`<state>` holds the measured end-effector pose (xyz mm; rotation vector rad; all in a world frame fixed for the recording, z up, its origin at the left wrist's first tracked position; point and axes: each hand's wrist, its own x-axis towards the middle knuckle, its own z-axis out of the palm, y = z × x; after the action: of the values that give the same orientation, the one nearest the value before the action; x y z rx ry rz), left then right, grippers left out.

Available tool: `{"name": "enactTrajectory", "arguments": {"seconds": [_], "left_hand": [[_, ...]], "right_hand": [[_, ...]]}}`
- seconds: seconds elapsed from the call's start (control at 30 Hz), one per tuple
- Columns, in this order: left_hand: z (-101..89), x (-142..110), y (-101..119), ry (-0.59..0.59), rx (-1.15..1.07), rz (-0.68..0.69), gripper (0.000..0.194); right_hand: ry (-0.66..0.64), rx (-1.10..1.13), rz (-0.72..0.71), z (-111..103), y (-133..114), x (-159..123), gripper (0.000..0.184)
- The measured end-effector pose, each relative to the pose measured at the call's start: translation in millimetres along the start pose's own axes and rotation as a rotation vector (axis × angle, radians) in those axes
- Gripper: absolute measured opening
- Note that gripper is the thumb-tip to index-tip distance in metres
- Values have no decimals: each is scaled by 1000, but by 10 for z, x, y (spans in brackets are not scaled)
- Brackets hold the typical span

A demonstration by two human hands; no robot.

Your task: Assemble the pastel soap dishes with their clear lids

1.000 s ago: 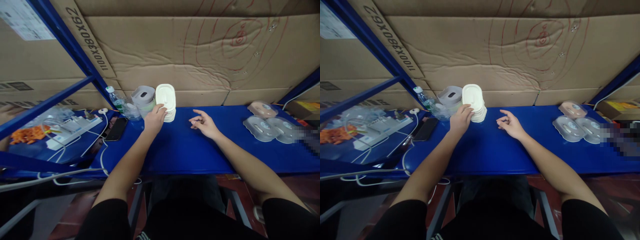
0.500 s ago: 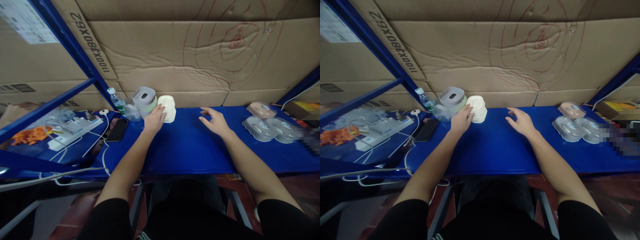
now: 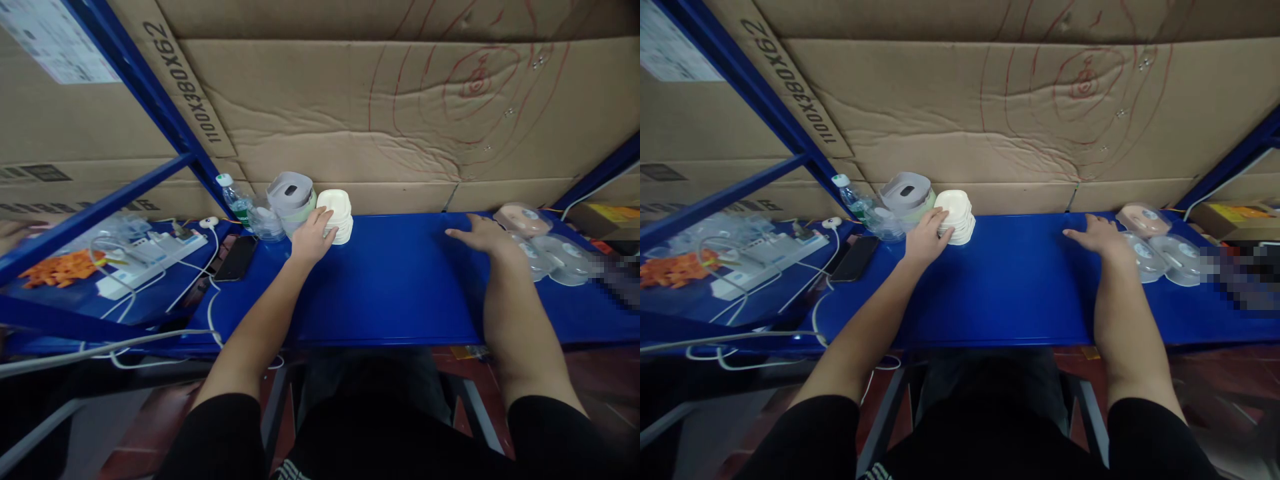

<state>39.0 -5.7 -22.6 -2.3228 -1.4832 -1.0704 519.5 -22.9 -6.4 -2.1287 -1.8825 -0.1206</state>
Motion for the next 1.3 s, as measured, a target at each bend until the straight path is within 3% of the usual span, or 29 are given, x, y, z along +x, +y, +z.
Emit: {"name": "enactTrajectory", "arguments": {"seconds": [0.07, 0.13, 0.27, 0.37, 0.57, 0.67, 0.73, 0.9, 1.13, 1.2, 1.3], "left_hand": [[-15, -1, 18, 2, -8, -2, 46], [-31, -4, 36, 27, -15, 1, 46], [-61, -19, 86, 68, -28, 44, 42], [-75, -39, 137, 75, -50, 119, 38], [-76, -65, 199, 100, -78, 224, 35], [-76, -66, 203, 100, -81, 232, 34], [-74, -66, 203, 90, -76, 225, 34], [-62, -69, 209, 80, -68, 235, 33], [-114, -93, 388, 40, -105, 424, 35], [-130, -118, 471, 2, -102, 494, 36], [-142, -156, 563, -23, -108, 572, 38]], "right_hand": [[-117, 25, 13, 34, -124, -5, 91], [-153, 70, -64, 29, -360, -67, 90], [-59, 170, -345, -28, -861, -278, 88], [-16, 145, -398, -2, -1073, -393, 83], [-112, 25, -324, 150, -1147, -406, 81], [-97, 119, -435, 143, -1178, -398, 70], [-106, 206, -517, 135, -1219, -415, 74], [-143, 396, -577, 169, -1341, -477, 69], [44, 791, -490, 86, -1523, -585, 54], [38, 924, -397, 46, -1543, -622, 59], [-70, 1132, -220, -13, -1538, -653, 71]]}}
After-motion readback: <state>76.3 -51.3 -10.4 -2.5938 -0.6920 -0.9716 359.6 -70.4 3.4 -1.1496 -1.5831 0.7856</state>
